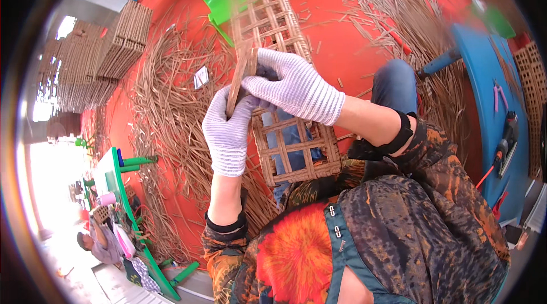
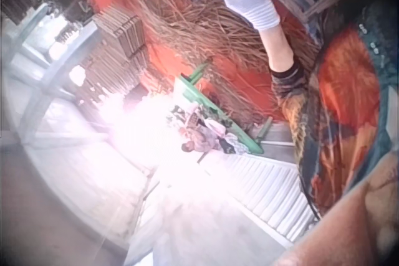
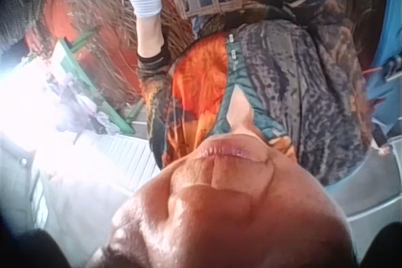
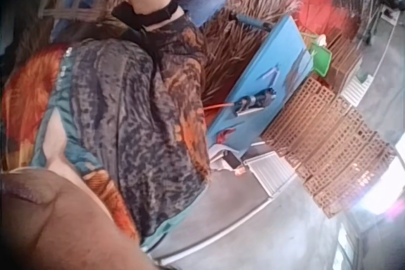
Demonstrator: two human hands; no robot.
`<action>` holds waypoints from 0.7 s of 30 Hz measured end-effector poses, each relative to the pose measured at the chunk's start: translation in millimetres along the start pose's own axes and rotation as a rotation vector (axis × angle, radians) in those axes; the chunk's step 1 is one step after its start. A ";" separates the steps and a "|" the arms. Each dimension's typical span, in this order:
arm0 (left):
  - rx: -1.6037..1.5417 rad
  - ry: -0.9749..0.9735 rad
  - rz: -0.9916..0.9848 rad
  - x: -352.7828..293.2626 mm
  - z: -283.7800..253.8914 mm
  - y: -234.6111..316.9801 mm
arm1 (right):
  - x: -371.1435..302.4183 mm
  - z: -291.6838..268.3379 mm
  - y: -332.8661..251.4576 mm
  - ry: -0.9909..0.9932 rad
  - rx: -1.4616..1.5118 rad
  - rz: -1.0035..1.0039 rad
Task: Weaving and assembling a bamboo or rattan cage structure, using a pneumatic staple gun to secure components.
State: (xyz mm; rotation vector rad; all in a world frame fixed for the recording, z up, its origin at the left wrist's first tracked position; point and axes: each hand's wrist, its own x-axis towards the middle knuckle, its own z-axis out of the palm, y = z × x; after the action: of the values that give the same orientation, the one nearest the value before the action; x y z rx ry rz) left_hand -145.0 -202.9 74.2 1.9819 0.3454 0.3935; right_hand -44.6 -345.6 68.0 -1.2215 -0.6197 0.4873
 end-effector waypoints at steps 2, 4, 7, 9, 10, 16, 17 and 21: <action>-0.048 -0.028 -0.052 1.0 -4.0 -0.9 | -0.7 0.3 2.7 -0.017 0.065 0.051; -0.051 -0.021 -0.043 2.4 -8.2 -2.5 | -1.7 -2.3 4.0 -0.058 -0.025 0.063; -0.047 -0.033 -0.142 9.7 -17.2 -3.7 | -5.9 -12.9 4.3 -0.020 -0.043 0.018; -0.131 -0.056 -0.177 16.4 -25.5 -2.7 | -9.1 -23.5 4.7 0.023 0.071 0.005; -0.171 -0.081 -0.202 19.9 -30.1 -1.8 | -10.1 -30.6 5.0 0.061 0.070 -0.017; -0.297 -0.170 -0.258 32.1 -42.7 10.6 | -14.8 -69.0 15.0 0.229 0.164 0.010; -0.312 -0.177 -0.242 33.0 -41.6 14.4 | -15.5 -72.5 16.6 0.251 0.176 0.014; -0.292 -0.299 -0.198 37.9 -34.1 34.5 | -19.1 -70.5 20.5 0.216 0.197 0.044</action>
State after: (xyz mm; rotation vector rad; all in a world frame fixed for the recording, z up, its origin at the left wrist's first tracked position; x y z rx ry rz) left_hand -122.8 -174.3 124.0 1.6720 0.2726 0.0161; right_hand -11.7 -402.3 29.7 -1.0844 -0.3525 0.4351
